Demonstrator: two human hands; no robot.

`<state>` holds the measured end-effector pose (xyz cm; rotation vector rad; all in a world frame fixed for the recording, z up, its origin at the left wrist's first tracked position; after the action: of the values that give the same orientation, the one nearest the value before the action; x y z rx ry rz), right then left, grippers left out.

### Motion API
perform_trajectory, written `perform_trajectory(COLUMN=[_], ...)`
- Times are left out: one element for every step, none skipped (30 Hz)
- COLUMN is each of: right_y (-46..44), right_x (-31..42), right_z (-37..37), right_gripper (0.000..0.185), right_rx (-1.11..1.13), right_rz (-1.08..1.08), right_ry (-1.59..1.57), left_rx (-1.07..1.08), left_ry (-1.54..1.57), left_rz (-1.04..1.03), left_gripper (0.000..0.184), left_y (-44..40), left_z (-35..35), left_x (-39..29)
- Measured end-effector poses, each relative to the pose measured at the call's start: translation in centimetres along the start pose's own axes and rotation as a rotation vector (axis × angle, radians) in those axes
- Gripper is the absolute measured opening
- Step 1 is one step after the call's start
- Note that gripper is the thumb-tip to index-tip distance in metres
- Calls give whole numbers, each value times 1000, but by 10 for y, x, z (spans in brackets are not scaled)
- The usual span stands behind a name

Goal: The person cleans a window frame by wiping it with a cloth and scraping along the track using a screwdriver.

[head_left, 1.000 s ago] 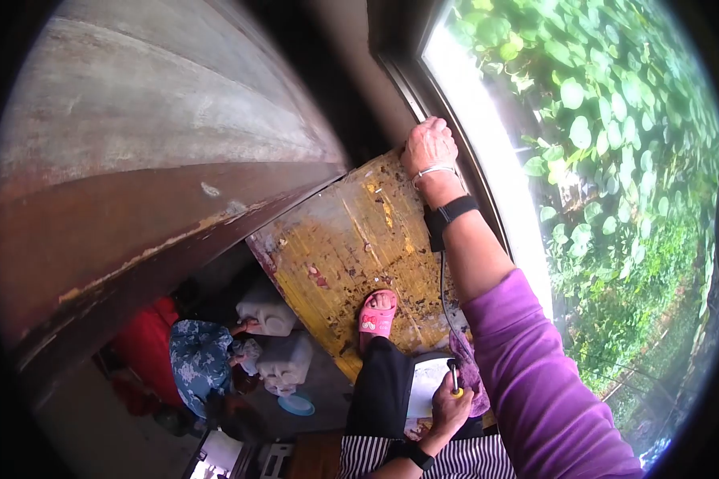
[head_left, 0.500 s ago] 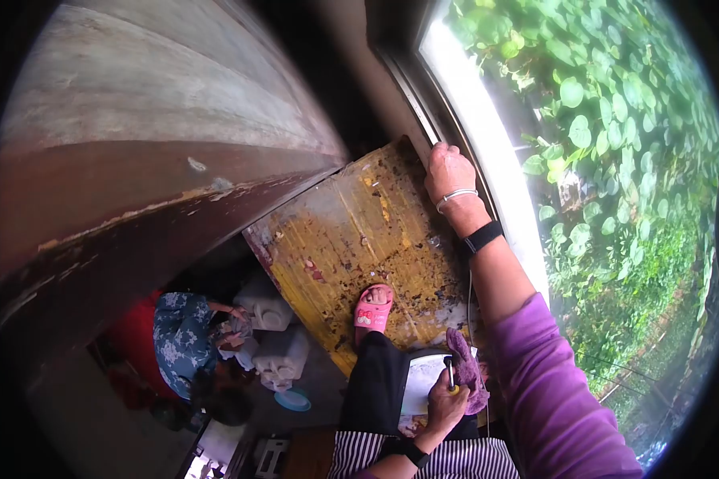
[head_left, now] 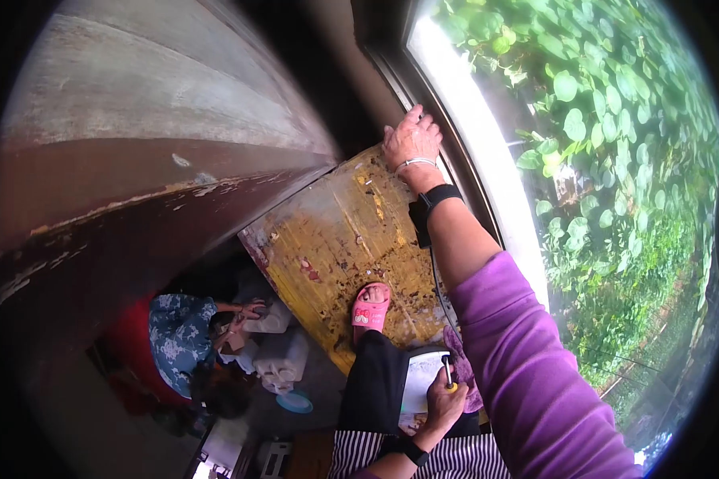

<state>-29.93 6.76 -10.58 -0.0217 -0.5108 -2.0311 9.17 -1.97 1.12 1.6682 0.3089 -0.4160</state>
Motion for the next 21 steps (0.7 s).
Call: perform_trajectory(right_y=[-2, -2, -2, -1, -1, -1, -2, -5, -6, -8, -11, -14, -17, -19, -21, -20, -13, -5, 5, 16, 31], right_x=[0, -2, -1, 0, 0, -2, -1, 0, -2, -5, -6, -6, -7, -10, -11, -12, -13, -14, -15, -17, -18], right_z=[-14, -21, -23, -20, -19, -20, -19, -22, -18, -15, -9, -8, -6, -5, -8, -4, -3, 1, 3, 5, 12], right_gripper=[70, 70, 70, 71, 71, 71, 71, 71, 70, 70, 69, 69, 66, 66, 64, 63, 55, 55, 52, 49, 42], right_rx=[-75, -156, -156, -188, -220, -220, -236, -247, -249, -251, -234, -216, -232, -232, -233, -241, -282, -283, -313, -342, -361], right_rz=[34, 73, 67, 69, 70, 63, 110, 156, 192, 191, 261, 332, 369, 368, 433, 502, 546, 549, 532, 514, 511], right_ry=[42, 68, 65, 20, -20, -21, -52, -76, -110, -113, -147, -179, -229, -233, -321, -421, -338, -343, -294, -244, -275], left_rx=[17, 13, 10, 6, -9, -21, -17, 4, 17, 16, 20, 25, 18, 14, 23, 23, 21, 22, 28, 35, 42], left_ry=[36, 49, 63, 77, 4, -70, -75, -110, -150, -153, -121, -87, -52, -55, -6, 35, 37, 31, 32, 34, -45], left_rz=[23, 25, 28, 30, 25, 19, 22, 12, -11, -13, 3, 18, 12, 11, 56, 90, 88, 111, 135, 160, 126], left_gripper=[34, 34, 35, 35, 34, 34, 34, 33, 33, 33, 32, 32, 31, 31, 30, 30, 30, 29, 29, 30, 30], left_y=[0, 1, 1, 2, 0, -1, 0, -2, -1, -1, 1, 0, -2, -3, -7, -6, -7, -4, -4, -3, -4], left_z=[4, 3, 3, 2, 5, 7, 9, 11, 9, 8, 4, 3, 1, 0, 4, 3, 4, 2, 3, 3, 4], left_x=[-17, -17, -17, -18, -2, -1, -1, -5, -11, -14, -18, -18, -3, 5, 6, 9, 9, 8, 7, 6, 1])
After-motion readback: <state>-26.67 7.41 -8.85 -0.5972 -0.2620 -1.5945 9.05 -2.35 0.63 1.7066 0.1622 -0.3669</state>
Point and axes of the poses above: each hand's wrist, its own y-axis away from the middle knuckle, its own z-axis out of the back of the hand, x = y × z, the point moved 4 cm from there along -y, towards the middle knuckle, and after that the axes turned 4 degrees about z, right-handed, at the moved point
